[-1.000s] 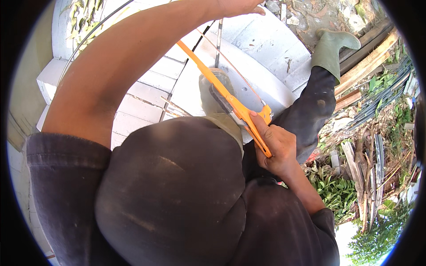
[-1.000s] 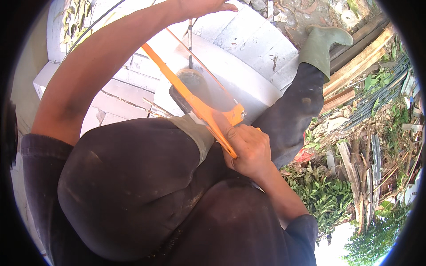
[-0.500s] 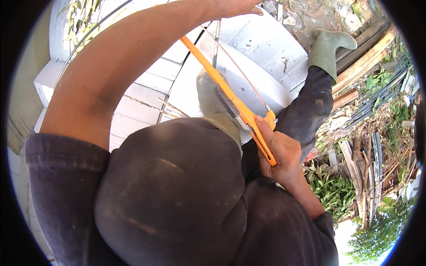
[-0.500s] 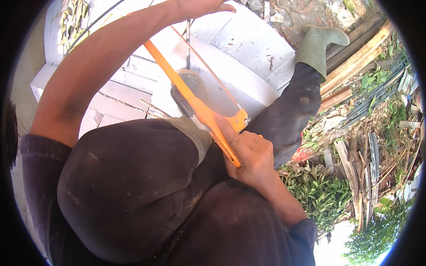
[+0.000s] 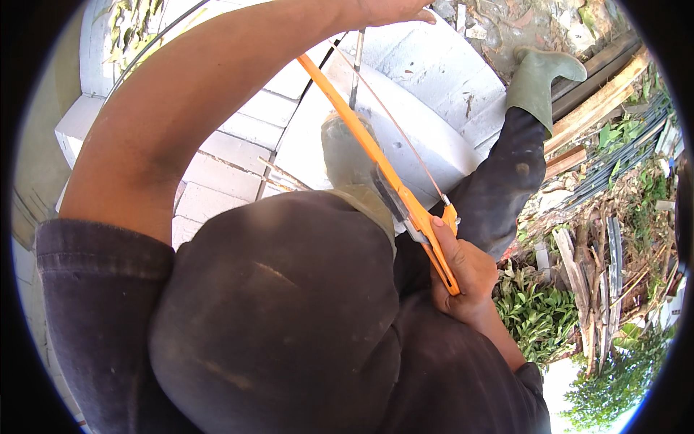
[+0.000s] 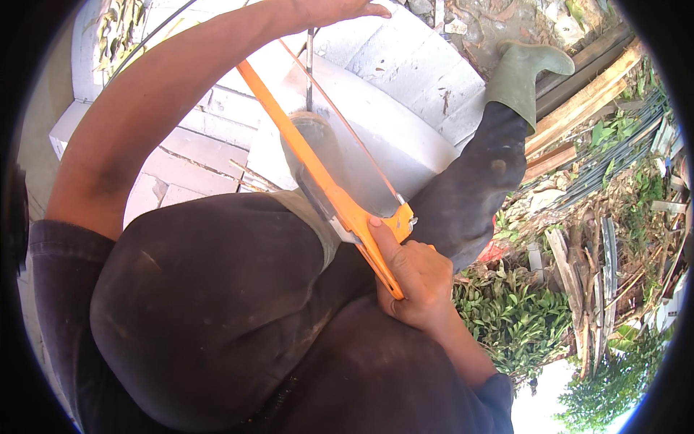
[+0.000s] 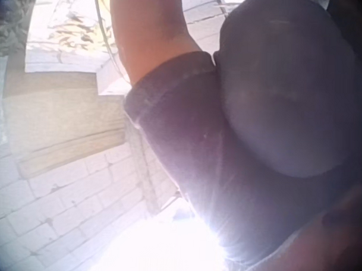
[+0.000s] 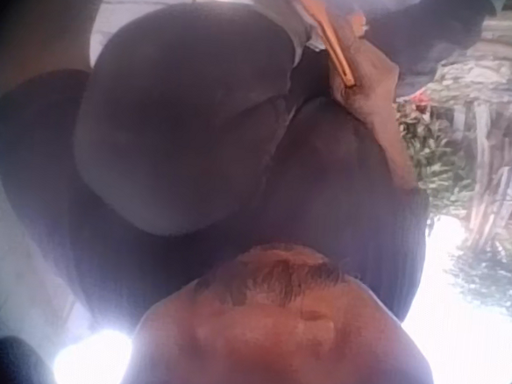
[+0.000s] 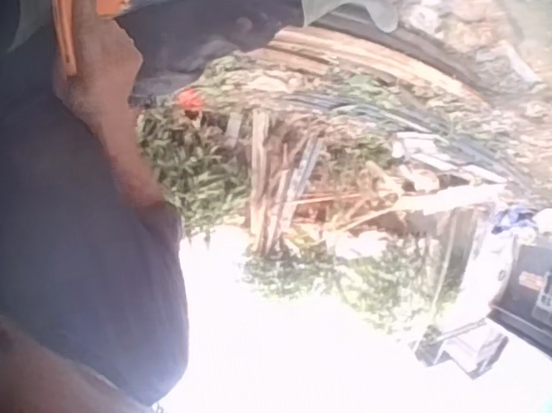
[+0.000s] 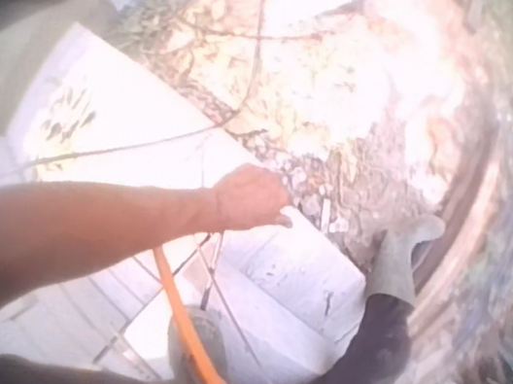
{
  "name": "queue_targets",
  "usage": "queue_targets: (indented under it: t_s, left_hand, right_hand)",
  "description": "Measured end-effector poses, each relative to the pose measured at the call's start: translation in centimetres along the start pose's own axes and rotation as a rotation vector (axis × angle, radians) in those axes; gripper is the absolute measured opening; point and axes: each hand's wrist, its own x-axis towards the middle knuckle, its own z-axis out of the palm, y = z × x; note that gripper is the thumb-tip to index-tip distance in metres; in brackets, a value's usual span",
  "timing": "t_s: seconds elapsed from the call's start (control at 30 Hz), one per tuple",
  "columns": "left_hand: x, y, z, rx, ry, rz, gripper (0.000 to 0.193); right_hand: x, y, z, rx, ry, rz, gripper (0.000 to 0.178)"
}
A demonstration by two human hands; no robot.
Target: The person cuts a lightweight concrete block with a hacksaw while holding it steady with their foot. They sit on a pile of masonry blocks and continue sawing through the material throughout the clip.
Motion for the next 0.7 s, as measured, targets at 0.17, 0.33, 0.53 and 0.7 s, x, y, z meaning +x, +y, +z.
queue_targets:
  t_s: [0.17,0.33,0.53,0.7]
  left_hand:
    - [0.8,0.6,-0.2,-0.04,-0.06,-0.01,0.04]
    - [-0.1,0.2,-0.6,-0.004,-0.044,-0.013,0.041]
    - [0.0,0.0,-0.6,0.032,-0.033,0.015,0.042]
    - [0.5,0.4,-2.0,0.002,-0.084,-0.058,0.041]
  right_hand:
    - [6.5,1.6,4.1,0.073,0.069,-0.029,0.07]
    - [-0.4,-0.3,0.0,0.015,-0.039,0.085,0.073]
    - [4.6,2.1,3.9,0.049,0.039,-0.064,0.069]
    - [0.6,0.7,2.0,0.045,0.039,0.032,0.067]
